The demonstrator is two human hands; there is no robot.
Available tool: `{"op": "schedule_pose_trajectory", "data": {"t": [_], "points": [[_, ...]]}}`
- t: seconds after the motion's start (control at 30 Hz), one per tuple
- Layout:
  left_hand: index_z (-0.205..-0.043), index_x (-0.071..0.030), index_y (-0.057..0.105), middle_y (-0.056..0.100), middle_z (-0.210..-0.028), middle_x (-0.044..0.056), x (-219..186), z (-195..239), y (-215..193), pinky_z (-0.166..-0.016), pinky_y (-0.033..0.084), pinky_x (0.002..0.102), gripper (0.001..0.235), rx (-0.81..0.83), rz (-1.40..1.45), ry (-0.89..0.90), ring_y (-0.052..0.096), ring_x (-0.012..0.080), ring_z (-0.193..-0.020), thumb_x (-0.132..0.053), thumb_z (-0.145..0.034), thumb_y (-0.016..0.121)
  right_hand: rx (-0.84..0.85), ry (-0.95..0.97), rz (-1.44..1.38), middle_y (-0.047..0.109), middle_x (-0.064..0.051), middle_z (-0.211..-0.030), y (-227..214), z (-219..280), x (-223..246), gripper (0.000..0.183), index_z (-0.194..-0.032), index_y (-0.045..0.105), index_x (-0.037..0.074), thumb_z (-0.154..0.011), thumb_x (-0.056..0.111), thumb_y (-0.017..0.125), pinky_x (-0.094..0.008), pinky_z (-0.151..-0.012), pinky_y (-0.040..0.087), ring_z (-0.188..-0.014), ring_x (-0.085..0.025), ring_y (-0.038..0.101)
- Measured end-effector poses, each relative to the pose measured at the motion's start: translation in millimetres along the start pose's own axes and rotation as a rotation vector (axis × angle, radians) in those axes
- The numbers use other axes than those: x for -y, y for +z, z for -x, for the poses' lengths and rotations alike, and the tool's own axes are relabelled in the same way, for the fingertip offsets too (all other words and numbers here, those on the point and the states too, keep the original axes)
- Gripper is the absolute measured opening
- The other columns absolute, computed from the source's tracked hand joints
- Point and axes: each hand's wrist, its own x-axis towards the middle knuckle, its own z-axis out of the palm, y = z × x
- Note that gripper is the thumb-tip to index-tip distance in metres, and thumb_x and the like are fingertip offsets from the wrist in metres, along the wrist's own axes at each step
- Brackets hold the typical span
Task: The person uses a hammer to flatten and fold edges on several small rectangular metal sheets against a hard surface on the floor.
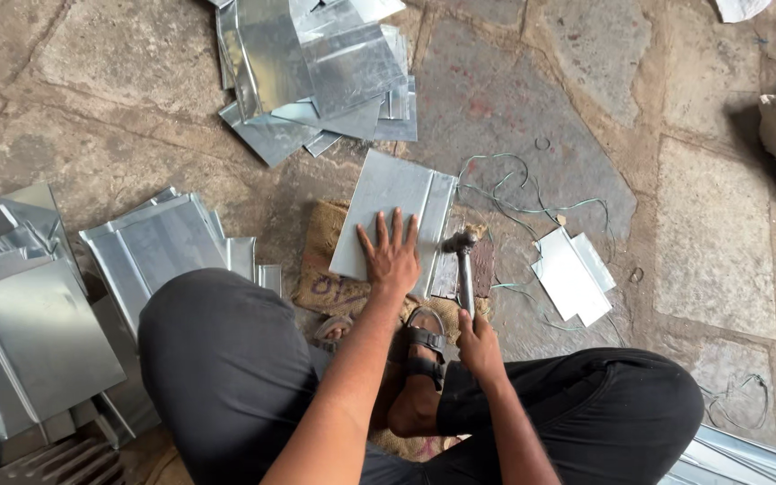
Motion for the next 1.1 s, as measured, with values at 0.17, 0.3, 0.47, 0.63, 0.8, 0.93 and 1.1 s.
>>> {"op": "schedule_pose_trajectory", "data": {"t": [0.17,0.3,0.47,0.63,0.8,0.93,1.1], "points": [[-0.163,-0.021,0.024,0.022,-0.169,0.015,-2,3,-28,-0.125,0.008,0.067,0.069,-0.039,0.153,-0.163,0.026,0.0351,-0.155,-0.049,-0.105,0.049,0.047,0.053,-0.105,0.061,-0.011,-0.065,0,1,19,0.045,-0.099,0.063,-0.001,-0.103,0.043,0.053,-0.037,-0.041,0.046,-0.044,-0.021,0.056],[-0.155,-0.020,0.034,0.039,-0.155,0.018,39,-10,-26,-0.110,0.038,0.059,0.076,-0.330,0.421,-0.500,0.041,0.0347,-0.142,-0.055,-0.094,0.064,0.007,-0.104,-0.037,0.060,-0.009,-0.062,4,1,13,0.039,-0.105,0.063,0.005,-0.103,0.042,0.050,-0.034,-0.042,0.045,-0.045,-0.018,0.057],[-0.140,-0.014,0.059,0.072,-0.132,0.013,90,-31,-6,-0.088,0.062,0.044,0.086,-0.024,0.638,-0.568,0.072,0.0303,-0.116,-0.072,-0.079,0.077,-0.001,-0.114,0.021,0.060,-0.007,-0.061,10,-10,15,0.049,-0.094,0.063,0.000,-0.105,0.046,0.051,-0.033,-0.046,0.046,-0.049,-0.015,0.058],[-0.131,-0.006,0.050,0.071,-0.118,0.020,97,-35,13,-0.082,0.058,0.049,0.095,-0.132,0.594,-0.390,0.071,0.0376,-0.107,-0.067,-0.070,0.087,0.017,-0.037,-0.140,0.054,-0.006,-0.061,9,-4,19,0.048,-0.094,0.063,-0.003,-0.104,0.043,0.052,-0.036,-0.043,0.042,-0.046,-0.017,0.052],[-0.133,-0.004,0.042,0.069,-0.114,0.023,97,-40,0,-0.074,0.059,0.049,0.104,-0.201,0.664,-0.398,0.072,0.0389,-0.098,-0.064,-0.062,0.089,-0.007,-0.046,-0.137,0.053,-0.005,-0.059,13,-14,42,0.039,-0.099,0.064,0.003,-0.102,0.040,0.050,-0.034,-0.042,0.039,-0.044,-0.015,0.051],[-0.133,-0.006,0.046,0.074,-0.110,0.020,91,-32,7,-0.070,0.060,0.047,0.096,-0.243,0.678,-0.453,0.076,0.0366,-0.094,-0.067,-0.069,0.084,0.000,-0.061,-0.254,0.046,-0.001,-0.060,7,11,45,0.042,-0.098,0.061,0.002,-0.105,0.042,0.051,-0.030,-0.039,0.033,-0.045,-0.011,0.042],[-0.138,-0.006,0.041,0.072,-0.105,0.023,98,-51,4,-0.063,0.057,0.047,0.103,-0.367,0.621,-0.438,0.072,0.0399,-0.087,-0.068,-0.068,0.086,0.028,-0.250,-0.411,0.046,0.005,-0.059,-33,36,77,0.044,-0.091,0.057,0.008,-0.107,0.045,0.039,-0.025,-0.034,0.031,-0.043,-0.006,0.038]]}}
